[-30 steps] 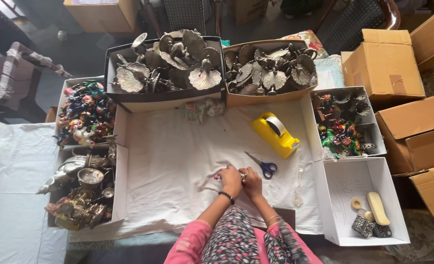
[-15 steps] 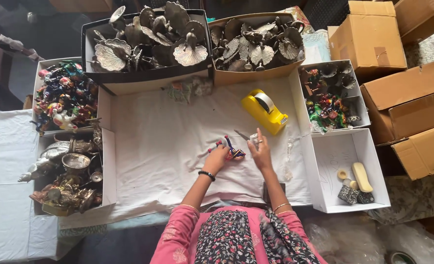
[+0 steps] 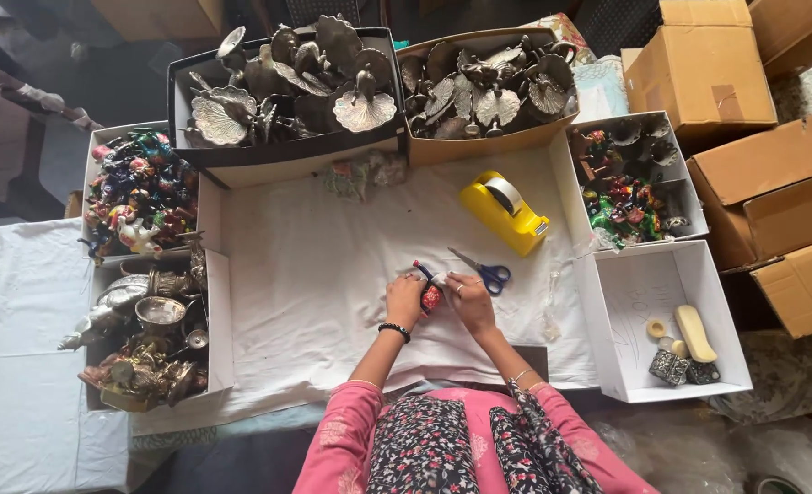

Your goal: The person wraps a small, colorful figurine in a white cloth, then places it inside a sheet of bubble wrap. They fold the bubble wrap around the figurine and secure it with clear adhesive tape.

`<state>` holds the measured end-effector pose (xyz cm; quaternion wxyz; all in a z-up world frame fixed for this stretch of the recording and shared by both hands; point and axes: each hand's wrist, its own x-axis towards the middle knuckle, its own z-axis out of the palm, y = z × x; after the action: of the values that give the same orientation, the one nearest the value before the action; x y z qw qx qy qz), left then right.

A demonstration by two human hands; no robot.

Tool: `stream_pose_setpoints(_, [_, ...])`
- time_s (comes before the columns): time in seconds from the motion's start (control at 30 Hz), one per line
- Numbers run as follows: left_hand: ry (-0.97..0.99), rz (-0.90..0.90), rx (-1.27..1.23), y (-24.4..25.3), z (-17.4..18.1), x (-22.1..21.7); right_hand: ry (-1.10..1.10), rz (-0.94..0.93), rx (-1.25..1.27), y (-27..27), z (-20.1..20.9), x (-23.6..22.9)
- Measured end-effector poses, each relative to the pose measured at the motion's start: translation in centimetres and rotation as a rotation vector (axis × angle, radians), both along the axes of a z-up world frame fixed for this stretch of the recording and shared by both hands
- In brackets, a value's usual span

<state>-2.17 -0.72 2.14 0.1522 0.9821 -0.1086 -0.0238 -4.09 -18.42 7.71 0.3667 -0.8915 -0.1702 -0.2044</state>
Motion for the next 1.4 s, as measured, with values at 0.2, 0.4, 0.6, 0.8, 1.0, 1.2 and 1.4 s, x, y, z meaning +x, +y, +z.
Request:
stream_pose_setpoints(0.2, [-0.021, 0.058, 0.068, -0.4, -1.7, -0.7, 0.039, 0.34, -0.096, 1.7, -3.4, -3.5])
stream_pose_setpoints(0.4, [0.078, 0.068, 0.115, -0.3, -0.3, -0.7, 0.064, 0.158, -0.06, 1.4, -0.7, 0.0])
stream_pose_setpoints(0.6, [0.038, 0.281, 0.047, -2.1, 0.8, -3.8, 0.36, -0.003, -0.02, 1.6, -2.0, -0.4])
stream_pose_setpoints(0.8, [0.282, 0.191, 0.016, -2.3, -0.1, -3.8, 0.399, -0.116, 0.045, -0.1, 2.5, -2.1])
stream_pose_setpoints(1.0, [0.031, 0.071, -0.078, -0.5, 4.6, -4.4, 0.985, -0.336, 0.482, -0.1, -2.5, -2.8])
stream_pose_setpoints(1.2, [0.061, -0.038, -0.014, 1.8, 6.1, -1.2, 0.684, -0.215, 0.442, 1.1, -5.4, 2.6])
stream_pose_setpoints(1.4, [0.08, 0.051, -0.255, 4.1, 1.1, -2.3, 0.26, 0.044, -0.017, 4.0, -0.9, 0.2])
